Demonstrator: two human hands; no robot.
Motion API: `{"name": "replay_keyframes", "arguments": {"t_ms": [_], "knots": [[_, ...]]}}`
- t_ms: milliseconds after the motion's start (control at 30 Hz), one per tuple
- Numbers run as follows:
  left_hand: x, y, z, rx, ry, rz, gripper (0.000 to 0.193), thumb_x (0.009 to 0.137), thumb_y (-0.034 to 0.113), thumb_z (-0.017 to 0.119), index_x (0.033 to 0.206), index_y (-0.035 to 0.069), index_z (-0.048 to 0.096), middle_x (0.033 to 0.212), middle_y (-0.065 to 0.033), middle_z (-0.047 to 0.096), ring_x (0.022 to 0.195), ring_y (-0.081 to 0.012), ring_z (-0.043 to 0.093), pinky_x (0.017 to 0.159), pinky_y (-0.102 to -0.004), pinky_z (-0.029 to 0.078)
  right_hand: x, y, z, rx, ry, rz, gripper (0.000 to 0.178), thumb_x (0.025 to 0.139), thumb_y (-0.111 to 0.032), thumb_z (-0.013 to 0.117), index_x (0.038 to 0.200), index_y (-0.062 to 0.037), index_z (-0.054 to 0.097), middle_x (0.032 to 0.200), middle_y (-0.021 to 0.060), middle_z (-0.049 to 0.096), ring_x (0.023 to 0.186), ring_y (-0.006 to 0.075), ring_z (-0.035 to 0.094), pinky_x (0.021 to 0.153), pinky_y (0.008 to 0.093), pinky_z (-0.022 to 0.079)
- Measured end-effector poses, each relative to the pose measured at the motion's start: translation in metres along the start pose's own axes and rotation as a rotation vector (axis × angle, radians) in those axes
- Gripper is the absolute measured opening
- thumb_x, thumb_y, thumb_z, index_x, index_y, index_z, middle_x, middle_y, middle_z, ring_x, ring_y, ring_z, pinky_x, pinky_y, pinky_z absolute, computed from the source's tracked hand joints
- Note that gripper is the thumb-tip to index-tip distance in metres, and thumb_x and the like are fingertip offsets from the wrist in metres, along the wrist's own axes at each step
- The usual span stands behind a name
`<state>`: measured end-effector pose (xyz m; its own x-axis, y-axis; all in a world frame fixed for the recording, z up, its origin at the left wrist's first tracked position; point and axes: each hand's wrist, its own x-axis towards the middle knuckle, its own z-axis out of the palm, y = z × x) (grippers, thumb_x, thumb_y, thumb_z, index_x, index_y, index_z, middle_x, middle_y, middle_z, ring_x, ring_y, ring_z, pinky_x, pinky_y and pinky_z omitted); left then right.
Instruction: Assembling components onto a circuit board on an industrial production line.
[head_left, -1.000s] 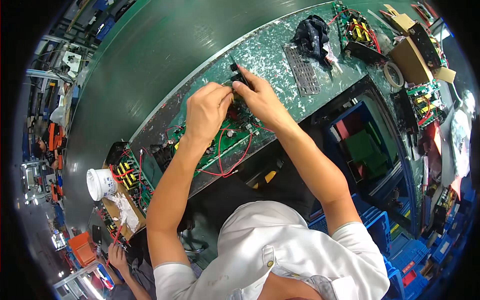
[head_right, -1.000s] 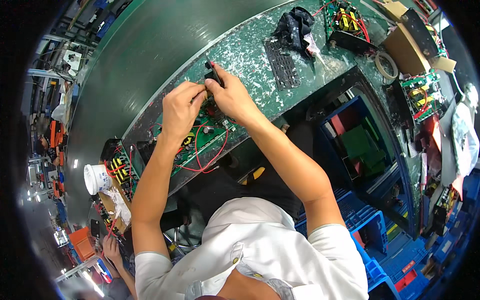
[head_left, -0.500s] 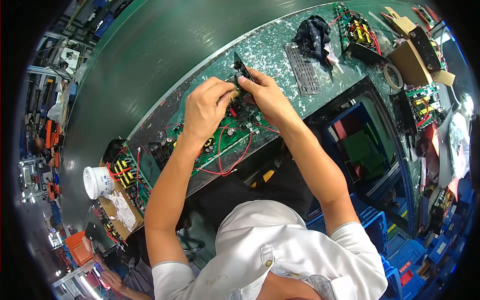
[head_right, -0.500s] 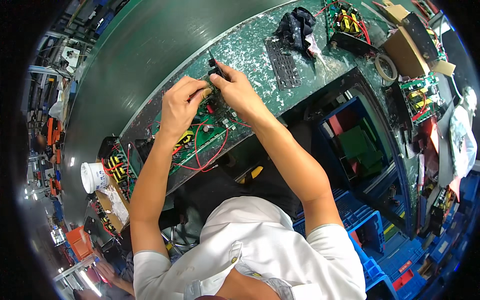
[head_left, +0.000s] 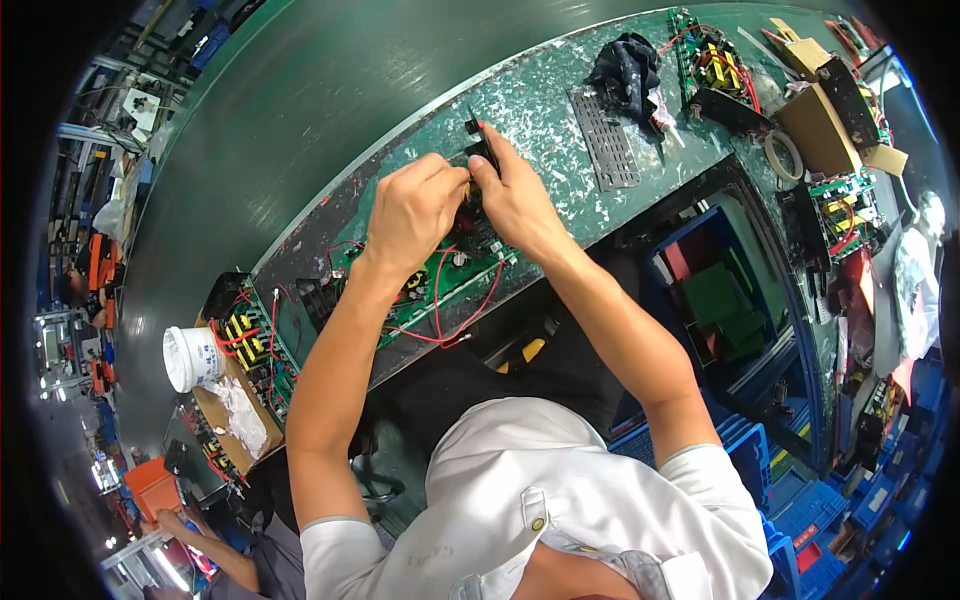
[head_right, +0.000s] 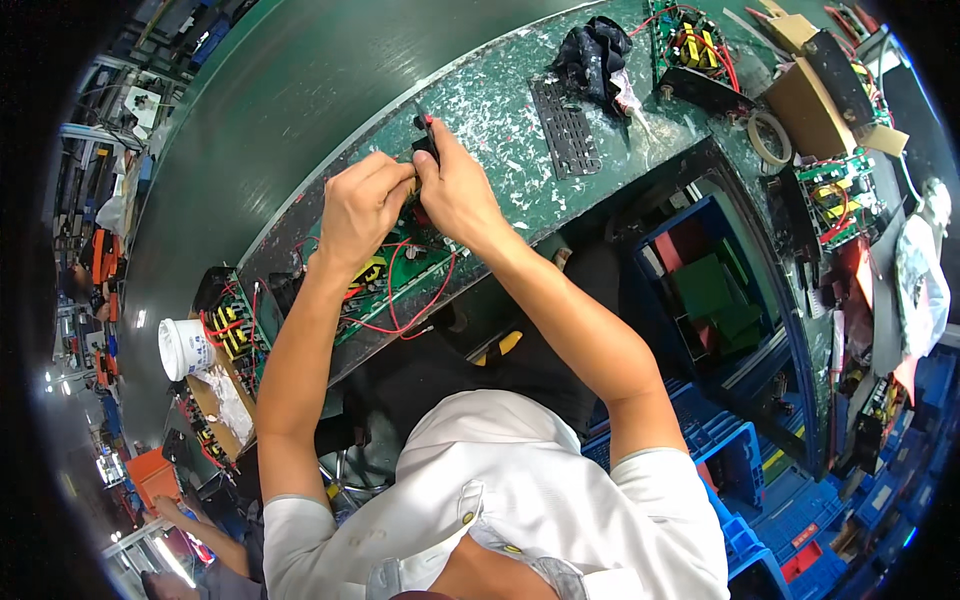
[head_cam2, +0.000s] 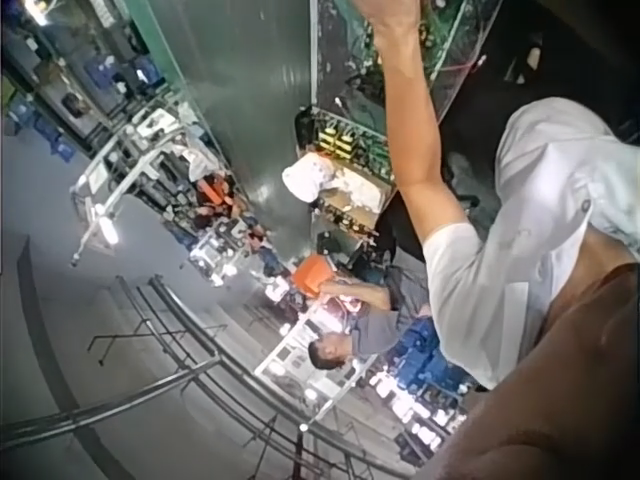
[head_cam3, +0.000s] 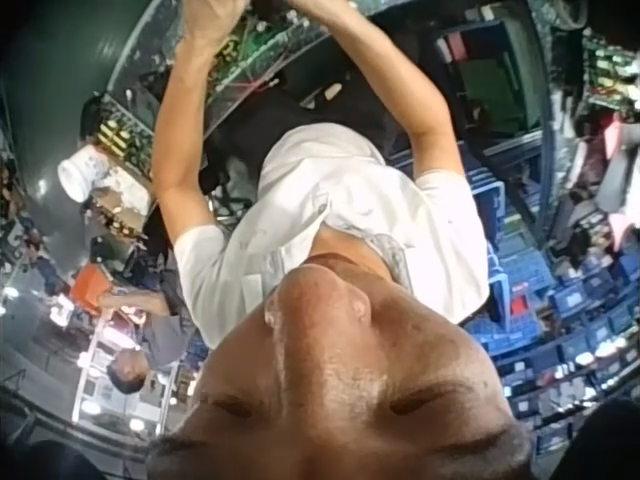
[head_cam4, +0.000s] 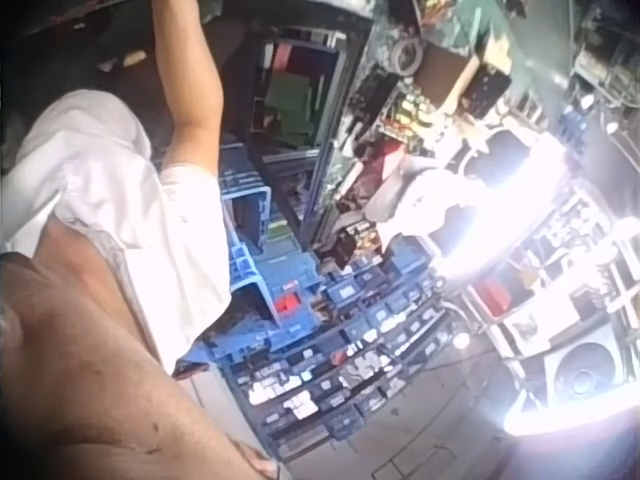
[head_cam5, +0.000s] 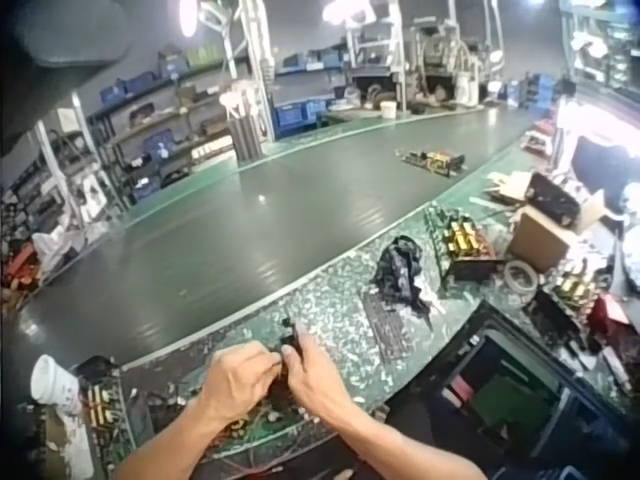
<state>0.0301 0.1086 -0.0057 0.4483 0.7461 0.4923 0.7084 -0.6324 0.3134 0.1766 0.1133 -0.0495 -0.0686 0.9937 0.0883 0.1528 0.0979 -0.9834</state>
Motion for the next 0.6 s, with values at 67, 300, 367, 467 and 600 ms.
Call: {"name": "replay_keyframes", "arguments": {"t_ms": [67, 300, 367, 467, 600], "knots": [[-0.003, 0.001, 0.002, -0.042, 0.012, -0.045, 0.010, 0.076, 0.004, 0.071, 0.086, 0.001, 0.069, 0.078, -0.0116, 0.062, 0.072, -0.0318, 0.064, 0.064, -0.0401, 0.052, -0.002, -0.004, 0.002, -0.045, 0.009, -0.028, 0.050, 0.099, -0.021, 0.050, 0.142, 0.0030, 0.042, 0.136, 0.0286, 0.053, 0.129, 0.0371, 0.050, 0.107, 0.0367, 0.038], [0.013, 0.026, -0.035, 0.068, -0.159, -0.178, 0.019, 0.080, 0.008, 0.068, 0.098, 0.007, 0.071, 0.088, -0.0126, 0.066, 0.079, -0.0351, 0.064, 0.071, -0.0445, 0.051, 0.023, 0.010, -0.009, -0.036, -0.093, -0.116, 0.048, 0.096, -0.025, 0.053, 0.138, -0.0009, 0.050, 0.123, 0.0292, 0.060, 0.116, 0.0415, 0.058, 0.099, 0.0408, 0.045], [0.028, 0.064, -0.080, -0.098, 0.110, 0.144, 0.024, 0.078, 0.006, 0.071, 0.101, 0.005, 0.072, 0.096, -0.0113, 0.069, 0.079, -0.0292, 0.065, 0.073, -0.0383, 0.051, 0.030, 0.015, -0.024, -0.182, -0.085, -0.105, 0.048, 0.095, -0.024, 0.054, 0.138, -0.0010, 0.050, 0.124, 0.0275, 0.061, 0.117, 0.0395, 0.059, 0.099, 0.0402, 0.044], [0.010, 0.118, -0.135, -0.402, 0.123, 0.004, 0.017, 0.075, 0.013, 0.071, 0.092, 0.007, 0.073, 0.089, -0.0104, 0.068, 0.071, -0.0251, 0.063, 0.059, -0.0368, 0.049, 0.032, 0.018, -0.022, -0.037, -0.136, 0.017, 0.048, 0.095, -0.022, 0.056, 0.138, -0.0014, 0.049, 0.123, 0.0267, 0.062, 0.116, 0.0376, 0.060, 0.099, 0.0380, 0.044], [0.007, 0.129, -0.165, -0.423, 0.119, -0.038, 0.014, 0.077, 0.014, 0.071, 0.089, 0.008, 0.074, 0.086, -0.0085, 0.068, 0.067, -0.0218, 0.061, 0.056, -0.0333, 0.047, 0.021, 0.012, -0.027, -0.134, -0.036, -0.081, 0.051, 0.096, -0.022, 0.056, 0.141, -0.0006, 0.046, 0.134, 0.0244, 0.057, 0.126, 0.0340, 0.054, 0.106, 0.0349, 0.038]]}}
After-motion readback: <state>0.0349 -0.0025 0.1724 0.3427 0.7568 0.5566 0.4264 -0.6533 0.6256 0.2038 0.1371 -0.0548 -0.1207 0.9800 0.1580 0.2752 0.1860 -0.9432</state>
